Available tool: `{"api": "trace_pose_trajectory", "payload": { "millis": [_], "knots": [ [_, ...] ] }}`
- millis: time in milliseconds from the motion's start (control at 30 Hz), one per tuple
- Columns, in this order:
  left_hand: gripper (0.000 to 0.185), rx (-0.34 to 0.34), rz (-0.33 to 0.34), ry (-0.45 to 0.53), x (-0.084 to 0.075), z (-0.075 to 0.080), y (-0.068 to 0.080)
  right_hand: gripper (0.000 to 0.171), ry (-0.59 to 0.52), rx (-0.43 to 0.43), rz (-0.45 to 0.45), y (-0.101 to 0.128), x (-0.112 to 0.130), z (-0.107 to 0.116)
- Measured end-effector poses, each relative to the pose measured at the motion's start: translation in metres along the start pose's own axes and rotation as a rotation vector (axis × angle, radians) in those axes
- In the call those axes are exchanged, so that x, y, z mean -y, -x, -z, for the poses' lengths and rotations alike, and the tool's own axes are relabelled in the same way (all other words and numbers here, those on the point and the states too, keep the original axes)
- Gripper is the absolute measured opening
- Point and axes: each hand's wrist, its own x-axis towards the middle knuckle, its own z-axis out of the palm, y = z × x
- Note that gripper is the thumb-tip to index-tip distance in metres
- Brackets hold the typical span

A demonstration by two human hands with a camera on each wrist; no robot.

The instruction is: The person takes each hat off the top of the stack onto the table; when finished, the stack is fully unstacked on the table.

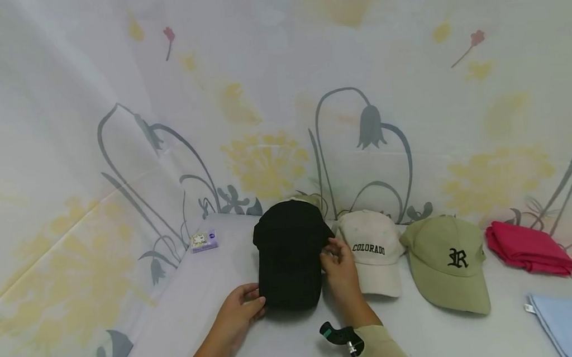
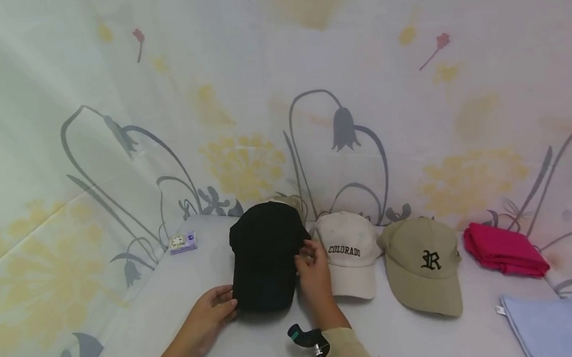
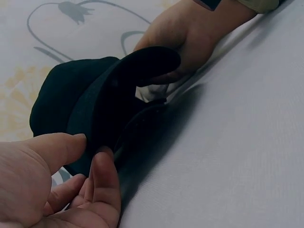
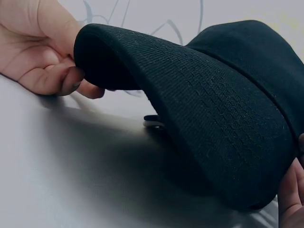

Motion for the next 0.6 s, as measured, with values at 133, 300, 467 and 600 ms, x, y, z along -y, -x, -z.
{"api": "trace_pose_trajectory", "payload": {
  "millis": [133,300,467,600],
  "knots": [
    [0.054,0.002,0.001,-0.004,0.001,-0.001,0.004,0.048,0.01,0.008,-0.018,0.006,0.0,0.003],
    [0.055,0.014,0.013,0.0,0.002,-0.002,0.012,0.05,0.013,0.016,-0.027,0.014,0.001,0.007],
    [0.057,0.042,0.029,-0.011,0.004,-0.004,0.02,0.051,0.025,0.029,-0.028,0.021,0.0,0.013],
    [0.059,0.072,0.033,-0.023,0.005,-0.004,0.027,0.05,0.048,0.029,-0.031,0.028,0.002,0.017]
  ]
}}
